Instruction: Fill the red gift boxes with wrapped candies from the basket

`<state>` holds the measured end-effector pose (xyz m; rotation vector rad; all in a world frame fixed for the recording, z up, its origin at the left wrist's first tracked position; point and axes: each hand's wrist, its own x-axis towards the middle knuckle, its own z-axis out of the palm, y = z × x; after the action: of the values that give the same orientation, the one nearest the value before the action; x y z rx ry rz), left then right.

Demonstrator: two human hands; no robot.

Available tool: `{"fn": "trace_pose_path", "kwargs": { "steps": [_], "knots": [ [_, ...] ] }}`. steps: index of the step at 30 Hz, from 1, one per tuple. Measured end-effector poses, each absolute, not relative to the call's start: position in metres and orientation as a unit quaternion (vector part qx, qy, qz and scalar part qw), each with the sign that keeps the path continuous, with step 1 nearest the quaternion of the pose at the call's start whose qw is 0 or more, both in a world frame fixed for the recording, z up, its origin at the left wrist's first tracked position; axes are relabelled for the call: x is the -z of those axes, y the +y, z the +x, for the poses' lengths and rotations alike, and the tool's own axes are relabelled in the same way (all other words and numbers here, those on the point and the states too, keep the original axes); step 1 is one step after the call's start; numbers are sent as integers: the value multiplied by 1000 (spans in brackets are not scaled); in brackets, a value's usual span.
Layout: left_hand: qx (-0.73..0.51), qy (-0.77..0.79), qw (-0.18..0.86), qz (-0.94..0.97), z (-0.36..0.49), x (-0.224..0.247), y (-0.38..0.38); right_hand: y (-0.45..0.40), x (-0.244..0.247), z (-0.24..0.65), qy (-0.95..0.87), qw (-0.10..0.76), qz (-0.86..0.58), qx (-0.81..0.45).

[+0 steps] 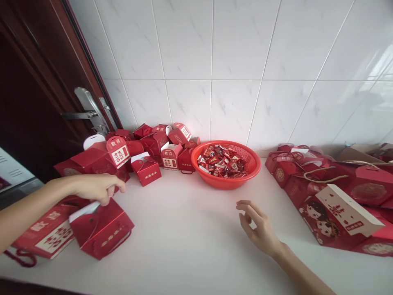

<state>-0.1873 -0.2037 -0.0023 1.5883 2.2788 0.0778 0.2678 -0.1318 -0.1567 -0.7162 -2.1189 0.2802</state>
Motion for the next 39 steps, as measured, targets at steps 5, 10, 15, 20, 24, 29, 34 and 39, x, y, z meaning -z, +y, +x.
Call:
{"fn": "trace_pose_path", "kwargs": {
  "steps": [5,10,15,20,24,29,34,39],
  "knots": [
    [-26,709,262,654,-133,-10,-171,-128,158,265,-840,425,-308,-140],
    [-80,613,306,724,-64,-6,-136,-131,162,263,-840,406,-319,-170],
    [-158,549,354,741,-13,19,-111,-134,163,263,-842,393,-306,-206],
    [-244,527,365,728,13,38,-101,-132,162,264,-837,395,-300,-230],
    [-304,529,383,693,16,49,-102,-131,155,268,-832,419,-299,-207],
    [-329,539,372,680,18,61,-109,-131,147,272,-847,393,-306,-189],
    [-346,514,360,697,24,70,-115,-128,139,272,-874,345,-315,-133],
    [-316,495,344,733,27,72,-120,-127,126,267,-891,330,-306,-58]
  ]
}}
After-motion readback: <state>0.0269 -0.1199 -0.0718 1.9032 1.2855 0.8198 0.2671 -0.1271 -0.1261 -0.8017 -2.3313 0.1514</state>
